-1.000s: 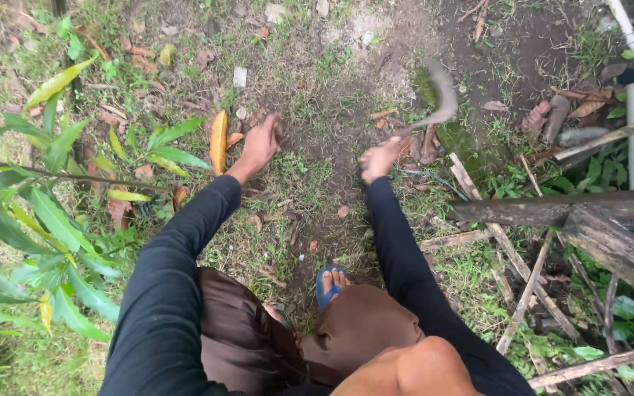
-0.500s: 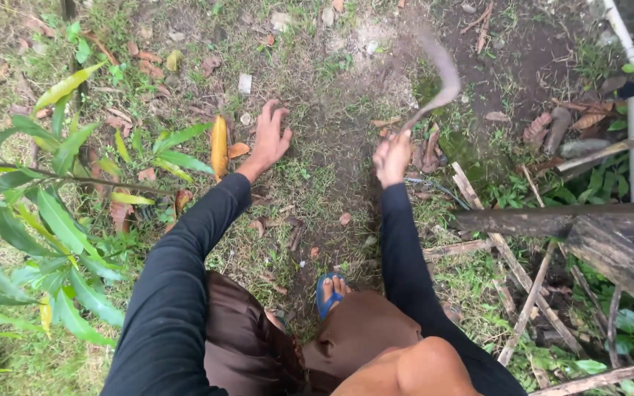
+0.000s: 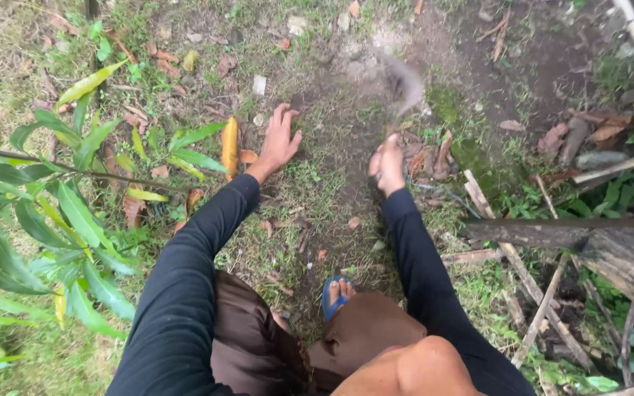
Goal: Using a sickle to clear grass and debris from a patch of ground.
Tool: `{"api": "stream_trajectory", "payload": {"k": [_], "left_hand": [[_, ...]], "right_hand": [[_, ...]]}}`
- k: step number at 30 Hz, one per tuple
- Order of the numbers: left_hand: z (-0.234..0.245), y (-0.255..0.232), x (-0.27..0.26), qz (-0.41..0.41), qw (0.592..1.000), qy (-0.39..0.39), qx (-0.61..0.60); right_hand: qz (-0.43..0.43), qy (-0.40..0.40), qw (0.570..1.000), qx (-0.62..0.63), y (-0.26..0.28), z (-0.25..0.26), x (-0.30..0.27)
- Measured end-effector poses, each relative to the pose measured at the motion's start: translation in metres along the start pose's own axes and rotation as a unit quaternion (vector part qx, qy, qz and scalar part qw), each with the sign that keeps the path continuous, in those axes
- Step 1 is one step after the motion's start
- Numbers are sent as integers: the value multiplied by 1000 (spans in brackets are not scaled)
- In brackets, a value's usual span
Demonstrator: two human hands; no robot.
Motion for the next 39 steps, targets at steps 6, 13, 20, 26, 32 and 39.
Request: {"api": "stream_trajectory", "payload": {"k": [6,13,20,26,32,39], "left_hand": [[-4,8,-8,15,999,49,16],[-15,11,-19,-28,992,102,74],[-25,17,-21,-7,983,119,137],[-18,13,-25,-8,985,121,124],[-22,55,-30,-18,988,144,42],[-30,64,-16,-66,995,56,51]], "right_hand": [[-190,204,923,-266,-53,-23,-81],[-118,157,976,-99,-33,5,-81],[-40,31,995,-91,-68,7,-33],[-173,157,951,-201,-55,-7,-128],[-28,-69,997,-15,-20,56,-80],[-194,10,979,-59,-96,33,-132]]}}
Point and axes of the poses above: each hand's wrist, its own x-axis towards the middle knuckle, its own z-axis out of the back of the hand, y = z × x, the point moved 5 cm from there along x, towards the middle knuckle, and after that the axes turned 10 degrees about -x, right-handed, at the moved point
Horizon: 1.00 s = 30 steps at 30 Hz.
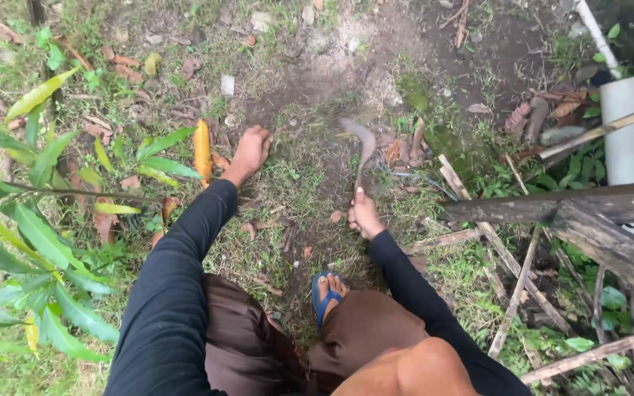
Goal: Using a sickle to clear grass and debris from a patch of ground.
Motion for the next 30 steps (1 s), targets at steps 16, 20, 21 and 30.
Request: {"api": "stream_trajectory", "payload": {"k": [16,20,21,30], "left_hand": [[22,-40,0,-21,997,-64,-45],[35,-18,-3,3,992,-114,-46],[32,-7,-8,19,992,-114,-49],[39,2,2,51,986,-145,-61]], "right_hand": [[119,48,987,-94,6,-41,-4],[48,40,998,28,38,-13,-18],[65,-9,996,54,49,3,-21],[262,70,934,-233,-107,-107,79]]}}
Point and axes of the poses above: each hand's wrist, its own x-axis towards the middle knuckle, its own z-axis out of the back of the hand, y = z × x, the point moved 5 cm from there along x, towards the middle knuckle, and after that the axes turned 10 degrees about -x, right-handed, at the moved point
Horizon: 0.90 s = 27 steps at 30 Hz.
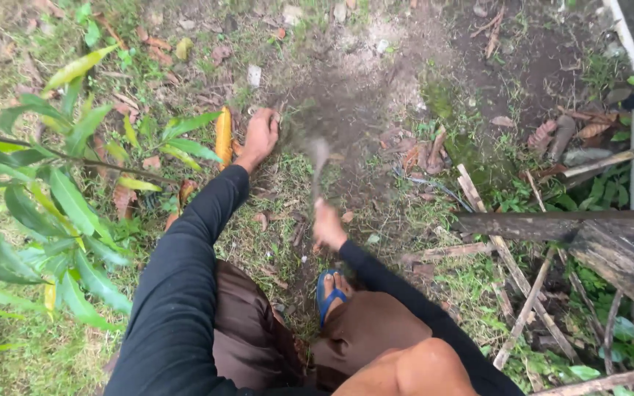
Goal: Using a sickle to clear grass and debris from a patch of ground.
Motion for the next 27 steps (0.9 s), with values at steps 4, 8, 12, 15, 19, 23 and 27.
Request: {"api": "stream_trajectory", "payload": {"k": [4,8,12,15,19,23,27], "left_hand": [[7,-5,-8,-9,1000,-5,-15],[20,0,-13,4,1000,0,-16],[32,6,-17,17,1000,8,-3],[42,6,-10,59,998,-15,7],[44,14,-15,3,998,-65,25],[49,35,-27,5,997,-55,47],[41,72,-42,117,984,37,128]], "right_hand": [[-276,88,951,112,147,28,-75],[-164,-14,969,182,154,98,-36],[-92,-99,872,470,2,90,73],[-145,91,984,49,108,36,5],[-152,189,965,101,140,32,-18],[-125,77,984,103,161,95,-3],[-33,-146,964,220,218,177,53]]}}
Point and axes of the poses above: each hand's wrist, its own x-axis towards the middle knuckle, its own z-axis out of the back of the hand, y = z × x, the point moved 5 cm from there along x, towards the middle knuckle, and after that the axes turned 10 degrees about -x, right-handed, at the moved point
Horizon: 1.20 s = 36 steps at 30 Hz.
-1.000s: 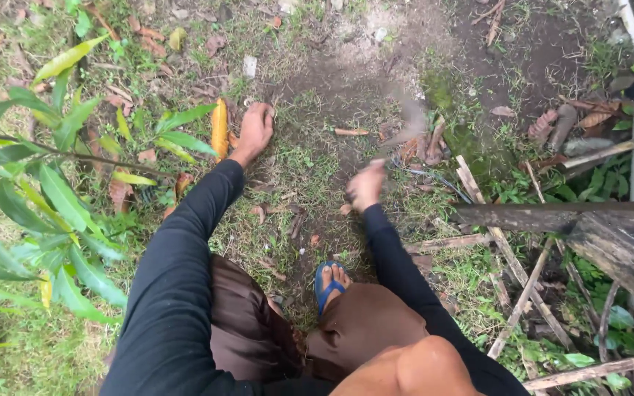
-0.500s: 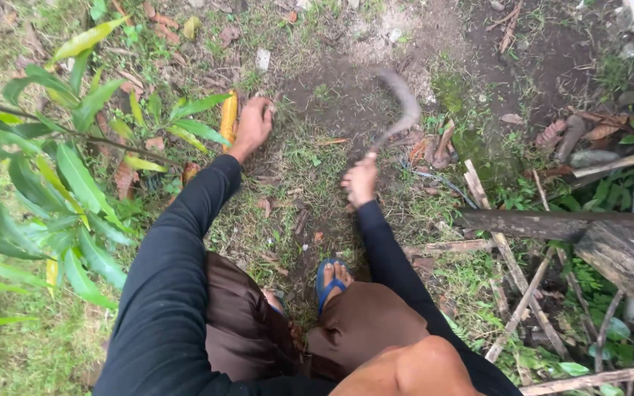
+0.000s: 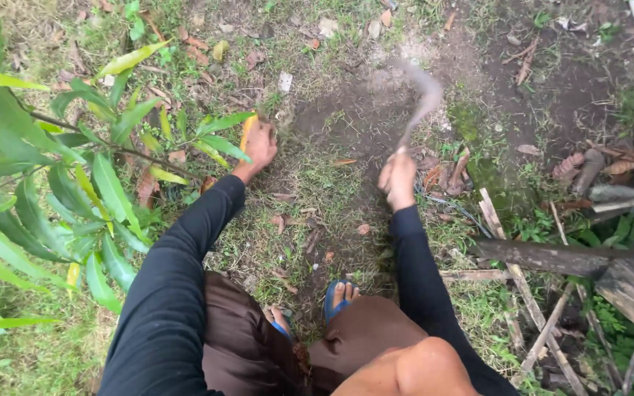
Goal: Using a sickle to clear grass and debris from a patch of ground.
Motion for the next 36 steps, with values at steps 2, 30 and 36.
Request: {"api": "stream_trajectory", "payload": {"k": [2,30,36], "left_hand": [[9,-15,-5,49,999,0,-10],[74,-102,-33,-88,993,6,-73],[89,-127,-48,94,961,98,-241]], "right_hand": [[22,-32,990,135,-21,13,79],[-85,324,889,-311,-56,-136,52],[-16,113,991,-65,-21,-59,98]]}}
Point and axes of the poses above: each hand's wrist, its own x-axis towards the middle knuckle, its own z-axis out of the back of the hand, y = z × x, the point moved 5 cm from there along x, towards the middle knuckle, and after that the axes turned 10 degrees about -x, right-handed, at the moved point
